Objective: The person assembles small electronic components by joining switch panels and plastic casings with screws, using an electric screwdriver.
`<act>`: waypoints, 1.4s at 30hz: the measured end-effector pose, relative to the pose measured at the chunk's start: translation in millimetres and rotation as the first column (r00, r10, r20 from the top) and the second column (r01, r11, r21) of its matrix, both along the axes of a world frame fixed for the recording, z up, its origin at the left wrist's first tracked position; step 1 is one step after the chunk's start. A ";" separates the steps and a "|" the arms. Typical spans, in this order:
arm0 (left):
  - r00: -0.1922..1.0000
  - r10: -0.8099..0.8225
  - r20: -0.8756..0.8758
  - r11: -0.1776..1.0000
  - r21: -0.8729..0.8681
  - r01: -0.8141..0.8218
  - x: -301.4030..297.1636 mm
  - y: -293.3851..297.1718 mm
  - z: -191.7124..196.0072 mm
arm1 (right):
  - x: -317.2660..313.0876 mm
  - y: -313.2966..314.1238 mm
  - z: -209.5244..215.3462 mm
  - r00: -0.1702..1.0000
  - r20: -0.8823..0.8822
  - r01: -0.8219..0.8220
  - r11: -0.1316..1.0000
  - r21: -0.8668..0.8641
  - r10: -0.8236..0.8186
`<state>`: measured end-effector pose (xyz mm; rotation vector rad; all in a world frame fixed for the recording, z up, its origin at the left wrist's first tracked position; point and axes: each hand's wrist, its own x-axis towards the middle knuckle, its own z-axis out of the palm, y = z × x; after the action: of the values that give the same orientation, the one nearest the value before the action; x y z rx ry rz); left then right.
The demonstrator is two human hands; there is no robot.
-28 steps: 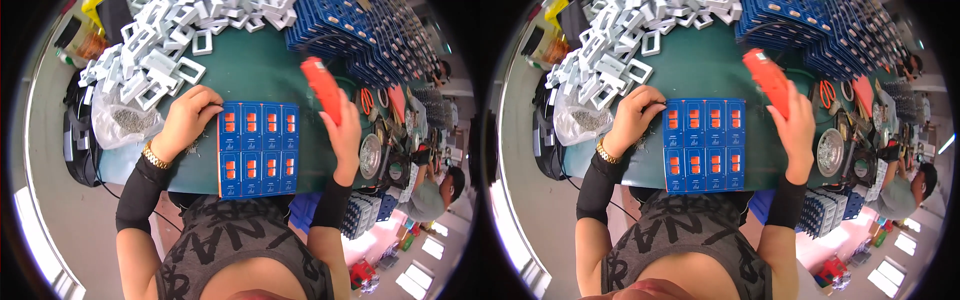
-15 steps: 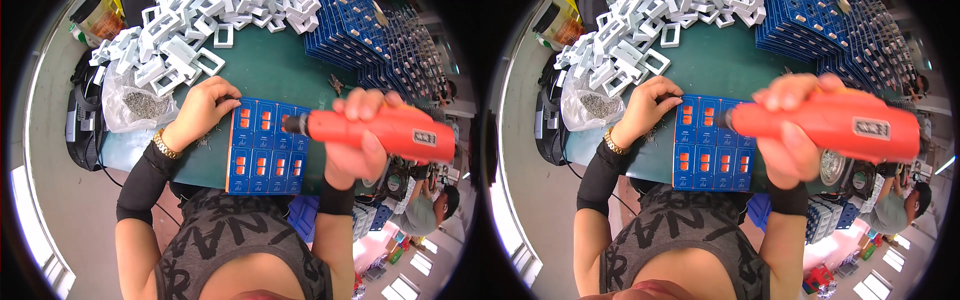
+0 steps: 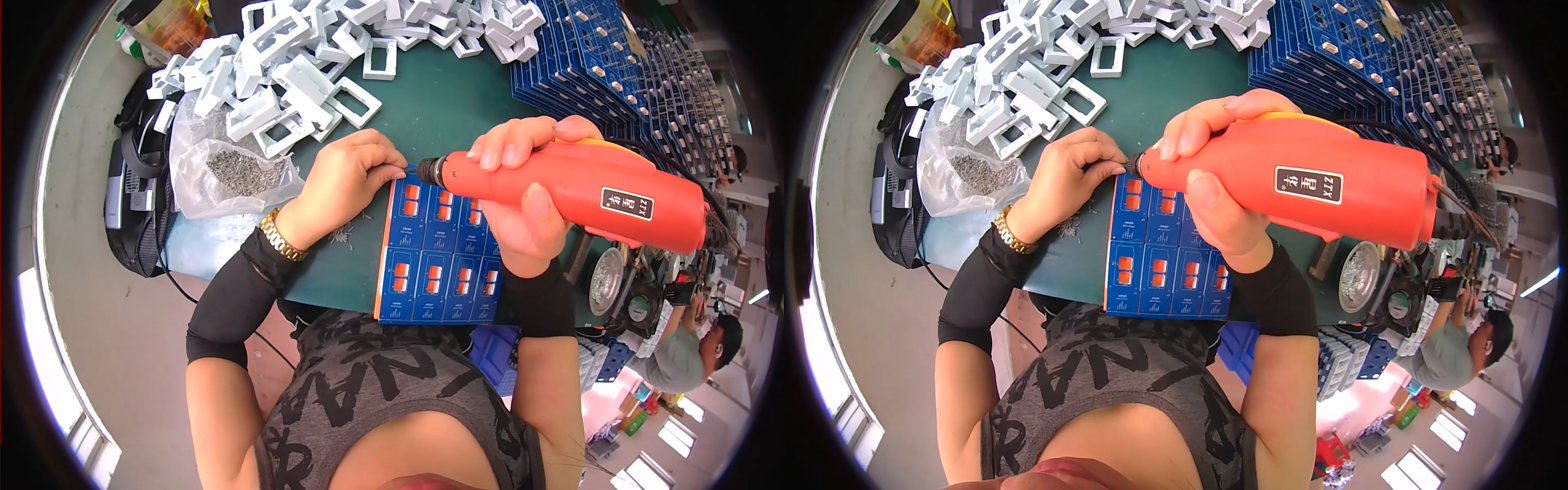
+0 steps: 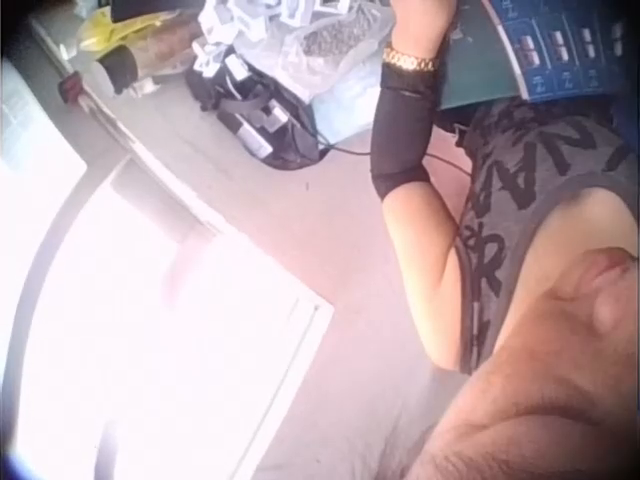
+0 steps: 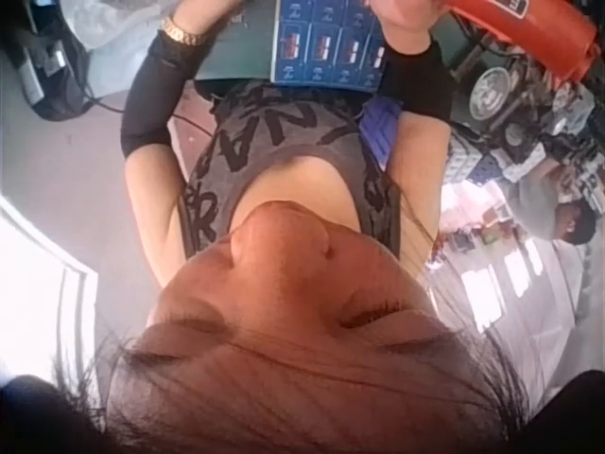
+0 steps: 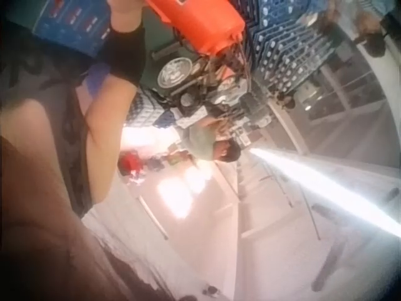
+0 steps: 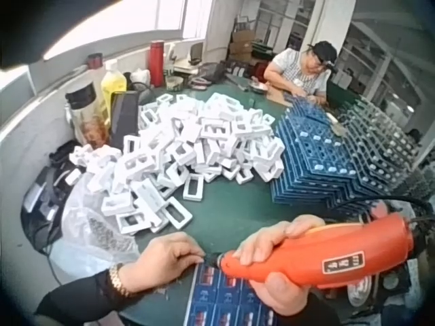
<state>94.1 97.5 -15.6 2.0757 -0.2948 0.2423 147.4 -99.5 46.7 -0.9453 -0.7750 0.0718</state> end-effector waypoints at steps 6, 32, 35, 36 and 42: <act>0.998 -0.048 0.043 0.999 0.007 0.048 10.5 -8.0 6.4 | 1.2 5.1 14.9 0.999 -0.019 0.041 0.999 -0.009 -0.041; 0.999 -0.047 0.021 0.998 0.033 0.047 6.2 -0.7 7.7 | 8.2 -3.9 11.0 1.000 0.012 -0.022 0.999 -0.034 0.022; 0.999 -0.046 0.025 0.999 0.028 0.046 4.7 -0.4 6.6 | 8.3 -4.4 8.6 0.997 0.068 -0.045 0.997 -0.058 0.049; 0.998 -0.058 0.023 0.998 0.037 0.057 3.9 0.6 5.8 | 7.7 -4.0 7.4 0.997 0.062 -0.053 0.997 -0.059 0.056; 0.998 -0.056 0.040 0.998 0.040 0.055 1.2 2.2 5.3 | 5.8 -5.4 6.4 0.992 0.083 -0.091 0.993 -0.076 0.097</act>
<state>95.3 99.8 -10.3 2.0995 -0.3844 0.2476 153.1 -104.9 53.2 -0.9850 -0.9017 0.1428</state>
